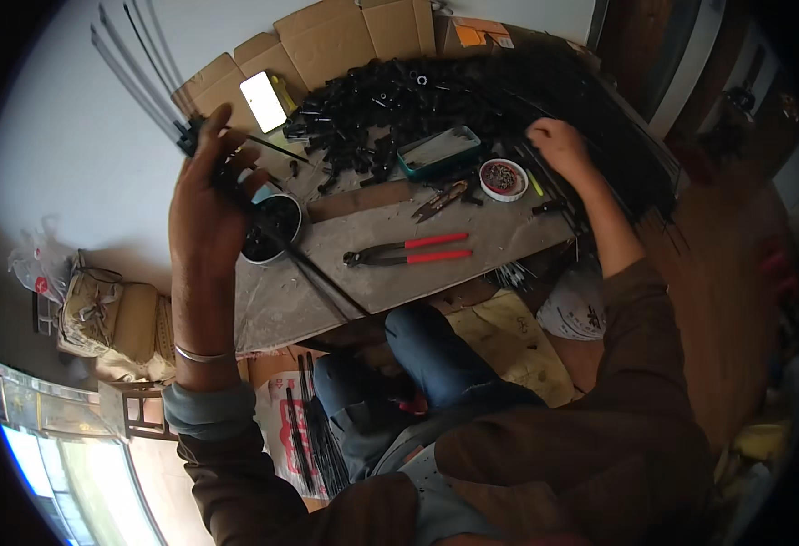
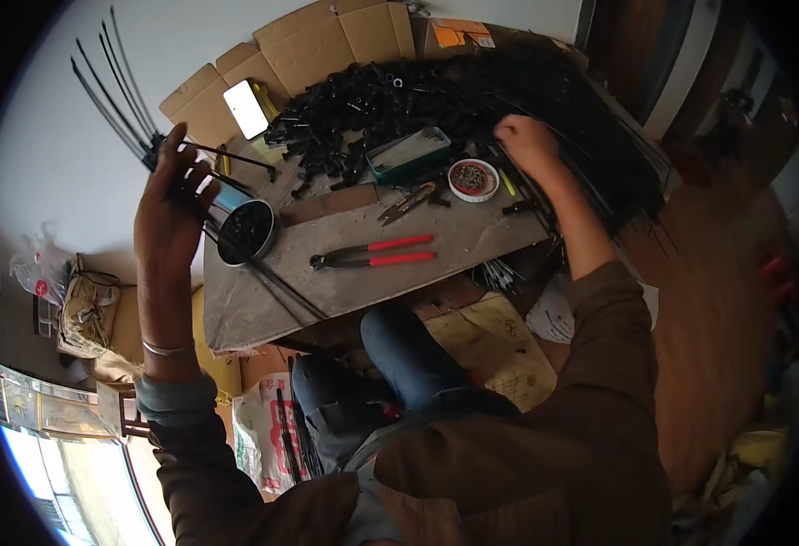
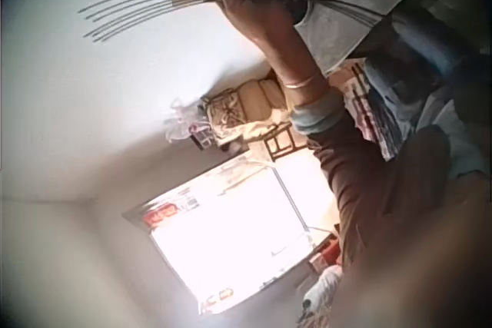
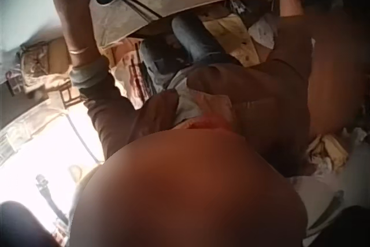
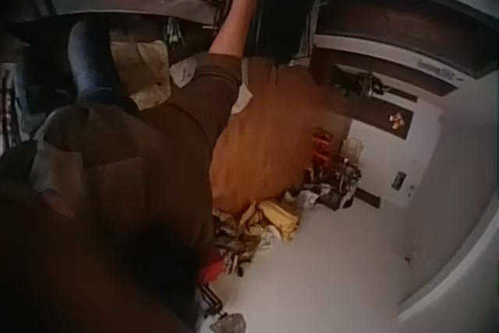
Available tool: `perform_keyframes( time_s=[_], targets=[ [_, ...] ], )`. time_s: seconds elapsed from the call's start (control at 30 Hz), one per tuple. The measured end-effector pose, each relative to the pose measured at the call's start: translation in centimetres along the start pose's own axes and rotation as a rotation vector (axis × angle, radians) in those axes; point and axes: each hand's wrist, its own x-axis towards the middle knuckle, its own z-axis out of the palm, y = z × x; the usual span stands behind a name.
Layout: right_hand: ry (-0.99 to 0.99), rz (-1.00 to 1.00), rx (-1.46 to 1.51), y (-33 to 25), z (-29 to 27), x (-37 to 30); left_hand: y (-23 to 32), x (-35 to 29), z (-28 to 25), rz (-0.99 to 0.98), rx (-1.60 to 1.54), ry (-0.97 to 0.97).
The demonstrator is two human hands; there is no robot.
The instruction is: Assembling umbrella ribs by attaching plastic tips and checking fit.
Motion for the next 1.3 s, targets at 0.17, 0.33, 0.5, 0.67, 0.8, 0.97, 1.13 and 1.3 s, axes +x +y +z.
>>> perform_keyframes(
  time_s=[0.17,0.33,0.5,0.67,0.8,0.97,1.13,1.3],
  targets=[
    [-0.027,0.202,-0.291,3.5,1.0,0.4,-1.5,0.7,2.4,-0.061,0.053,-0.149],
    [0.073,0.162,-0.591,7.0,2.9,1.7,-3.3,1.2,6.5,-0.099,-0.019,-0.122],
    [-0.003,0.161,-0.569,7.9,2.6,4.3,-4.2,1.6,6.3,-0.134,-0.06,-0.183],
    [0.015,0.074,-0.36,2.1,0.0,4.8,-6.1,1.3,6.4,-0.222,-0.149,-0.193],
    [0.038,-0.07,-0.021,-0.3,-1.9,4.4,-6.8,1.0,8.1,-0.268,-0.151,-0.148],
    [-0.193,0.099,0.766,-11.0,-3.1,1.5,-7.0,0.0,7.7,-0.28,-0.187,-0.073],
    [-0.303,-0.155,0.794,-22.7,-1.7,-4.7,-7.3,-0.6,6.6,-0.24,-0.196,-0.031],
    [-0.137,-0.451,0.667,-25.0,0.2,-5.8,-7.0,-1.0,6.1,-0.203,-0.105,0.011]
  ],
)
